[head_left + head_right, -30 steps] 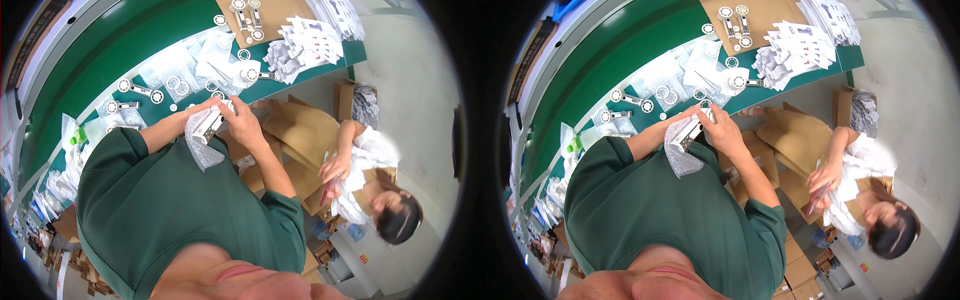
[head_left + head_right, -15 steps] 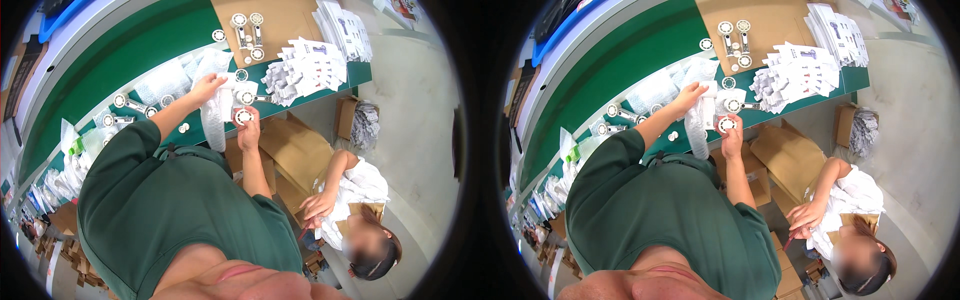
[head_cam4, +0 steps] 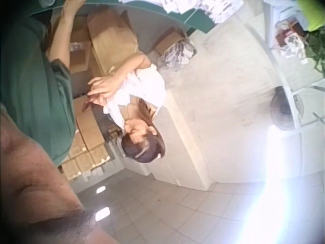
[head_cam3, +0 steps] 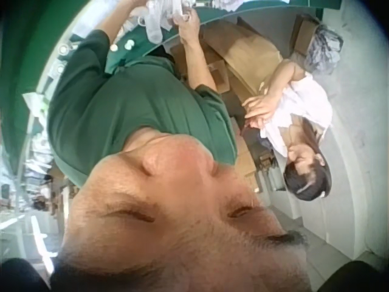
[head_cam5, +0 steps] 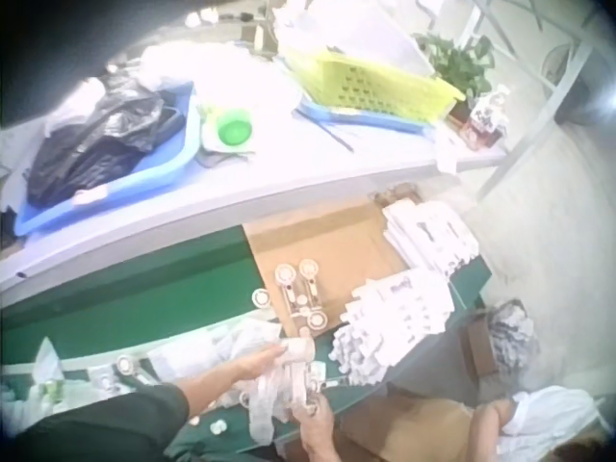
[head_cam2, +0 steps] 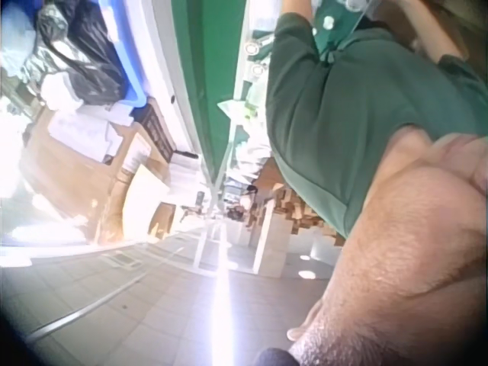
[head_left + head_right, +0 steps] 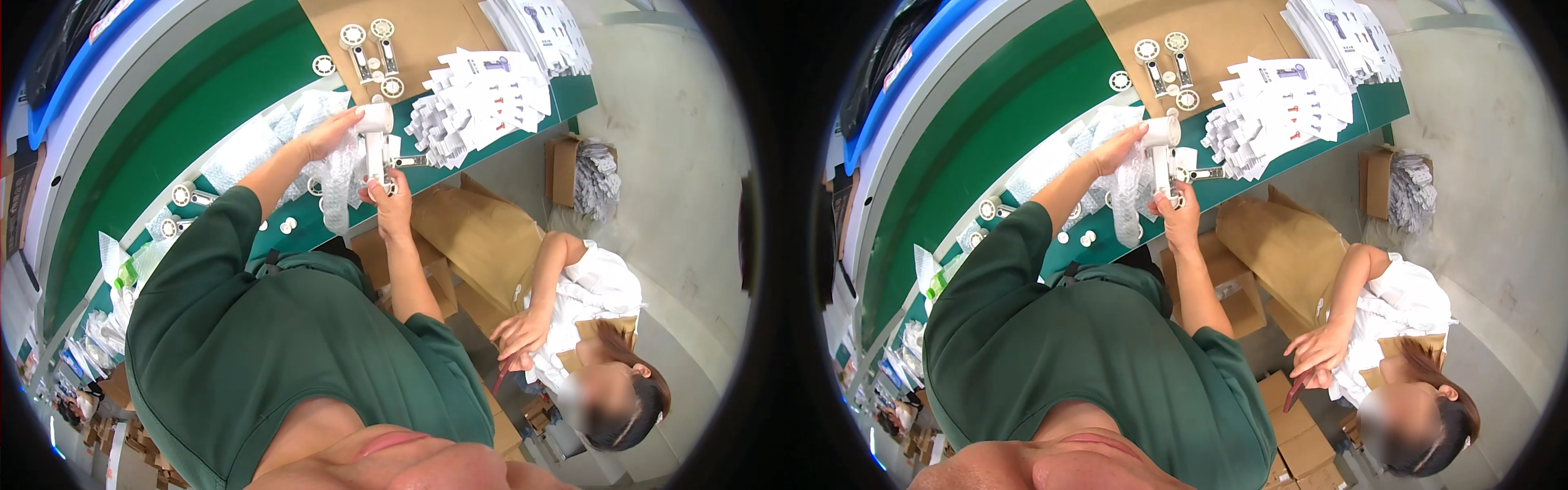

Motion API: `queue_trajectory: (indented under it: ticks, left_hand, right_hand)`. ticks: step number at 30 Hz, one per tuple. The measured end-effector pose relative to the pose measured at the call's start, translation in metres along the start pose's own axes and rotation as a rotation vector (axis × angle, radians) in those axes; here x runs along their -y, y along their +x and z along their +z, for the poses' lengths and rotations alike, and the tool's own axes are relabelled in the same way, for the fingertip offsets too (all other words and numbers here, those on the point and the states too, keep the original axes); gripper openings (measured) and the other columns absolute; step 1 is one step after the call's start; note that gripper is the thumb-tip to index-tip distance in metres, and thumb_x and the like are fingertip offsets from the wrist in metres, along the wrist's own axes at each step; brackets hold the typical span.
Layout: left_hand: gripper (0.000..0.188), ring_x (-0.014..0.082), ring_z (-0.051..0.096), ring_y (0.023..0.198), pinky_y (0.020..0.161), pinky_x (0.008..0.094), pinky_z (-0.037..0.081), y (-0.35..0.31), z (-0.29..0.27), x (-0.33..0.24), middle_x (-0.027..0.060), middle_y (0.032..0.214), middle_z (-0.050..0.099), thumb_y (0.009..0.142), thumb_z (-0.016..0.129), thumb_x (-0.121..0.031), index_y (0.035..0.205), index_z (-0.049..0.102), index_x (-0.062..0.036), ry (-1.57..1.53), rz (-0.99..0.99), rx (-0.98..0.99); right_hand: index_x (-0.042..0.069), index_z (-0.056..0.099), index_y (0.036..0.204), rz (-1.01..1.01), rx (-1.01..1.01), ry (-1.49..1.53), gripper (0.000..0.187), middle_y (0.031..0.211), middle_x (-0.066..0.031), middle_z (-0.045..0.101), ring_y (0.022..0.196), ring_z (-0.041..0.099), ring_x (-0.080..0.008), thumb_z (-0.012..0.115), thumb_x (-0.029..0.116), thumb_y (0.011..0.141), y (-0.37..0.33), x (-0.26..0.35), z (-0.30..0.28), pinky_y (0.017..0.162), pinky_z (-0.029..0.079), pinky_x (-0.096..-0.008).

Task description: Inspecting handheld fans and organizing them into boxes on a production floor.

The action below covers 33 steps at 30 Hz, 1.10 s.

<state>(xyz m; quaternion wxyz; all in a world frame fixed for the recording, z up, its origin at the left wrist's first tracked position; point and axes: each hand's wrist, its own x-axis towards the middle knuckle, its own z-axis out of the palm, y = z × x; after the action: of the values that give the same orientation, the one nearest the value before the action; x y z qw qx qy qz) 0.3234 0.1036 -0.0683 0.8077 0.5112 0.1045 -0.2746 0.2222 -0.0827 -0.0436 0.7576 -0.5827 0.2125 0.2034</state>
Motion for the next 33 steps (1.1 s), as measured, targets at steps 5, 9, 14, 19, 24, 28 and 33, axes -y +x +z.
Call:
queue_trajectory:
  ticks: [5,9,14,19,24,28,33]
  left_hand:
    - [0.063,0.0219,0.054,0.121,0.107,0.0359,0.039,0.040,-0.015,0.002,0.0131,0.130,0.059,0.103,0.035,-0.053,0.141,0.047,-0.0036,-0.149,-0.048,0.055]
    - [0.060,0.0256,0.052,0.122,0.108,0.0384,0.036,0.084,-0.031,0.031,0.0165,0.124,0.060,0.103,0.034,-0.051,0.138,0.051,-0.0050,0.100,0.143,-0.342]
    - [0.044,0.0363,0.046,0.124,0.108,0.0427,0.036,0.063,-0.010,0.022,0.0212,0.130,0.049,0.102,0.045,-0.039,0.127,0.058,-0.0062,0.667,0.730,-0.869]
    - [0.043,0.0273,0.058,0.111,0.095,0.0377,0.047,0.010,-0.034,0.049,0.0134,0.125,0.056,0.101,0.048,-0.038,0.131,0.054,-0.0076,0.219,0.451,-0.779]
    - [0.062,0.0199,0.062,0.093,0.077,0.0355,0.053,-0.044,0.012,0.043,0.0117,0.120,0.060,0.096,0.060,-0.029,0.148,0.032,-0.0091,-0.476,0.141,-0.537]
    - [0.048,0.0169,0.062,0.088,0.075,0.0331,0.053,-0.056,-0.024,0.054,0.0035,0.100,0.065,0.095,0.059,-0.040,0.131,0.052,-0.0106,-0.682,0.142,-0.553]
    - [0.042,0.0204,0.066,0.085,0.070,0.0331,0.053,-0.130,-0.071,0.027,0.0051,0.107,0.067,0.095,0.050,-0.043,0.120,0.058,-0.0097,-0.686,0.203,-0.550]
  right_hand:
    - [0.001,0.050,0.122,0.023,-0.025,0.170,0.036,0.104,-0.0158,0.068,0.075,0.070,-0.0203,0.065,0.012,0.091,0.001,0.022,-0.015,0.068,0.060,-0.0333]
    - [0.003,0.051,0.120,0.029,0.038,0.212,0.035,0.103,-0.0158,0.068,0.075,0.070,-0.0186,0.065,0.017,0.092,-0.004,0.029,-0.031,0.066,0.061,-0.0322]
    - [0.003,0.050,0.120,0.032,0.107,0.301,0.031,0.105,-0.0174,0.068,0.076,0.071,-0.0202,0.060,0.019,0.095,-0.015,0.021,-0.032,0.066,0.063,-0.0322]
    - [0.003,0.051,0.118,0.071,0.101,0.314,0.029,0.103,-0.0172,0.068,0.074,0.070,-0.0194,0.062,0.016,0.094,-0.009,0.004,-0.012,0.065,0.062,-0.0323]
    - [0.001,0.055,0.123,-0.112,0.115,-0.299,0.039,0.102,-0.0141,0.069,0.075,0.069,-0.0184,0.068,0.017,0.089,-0.002,-0.008,0.020,0.065,0.056,-0.0309]
    - [0.001,0.058,0.121,-0.635,0.298,-1.024,0.049,0.093,-0.0185,0.069,0.079,0.069,-0.0327,0.073,0.032,0.086,-0.009,0.023,0.042,0.073,0.054,-0.0400]
    - [0.003,0.056,0.115,-0.761,-0.110,-1.202,0.027,0.094,-0.0210,0.068,0.080,0.066,-0.0415,0.058,0.020,0.093,0.058,0.038,0.026,0.068,0.051,-0.0473]
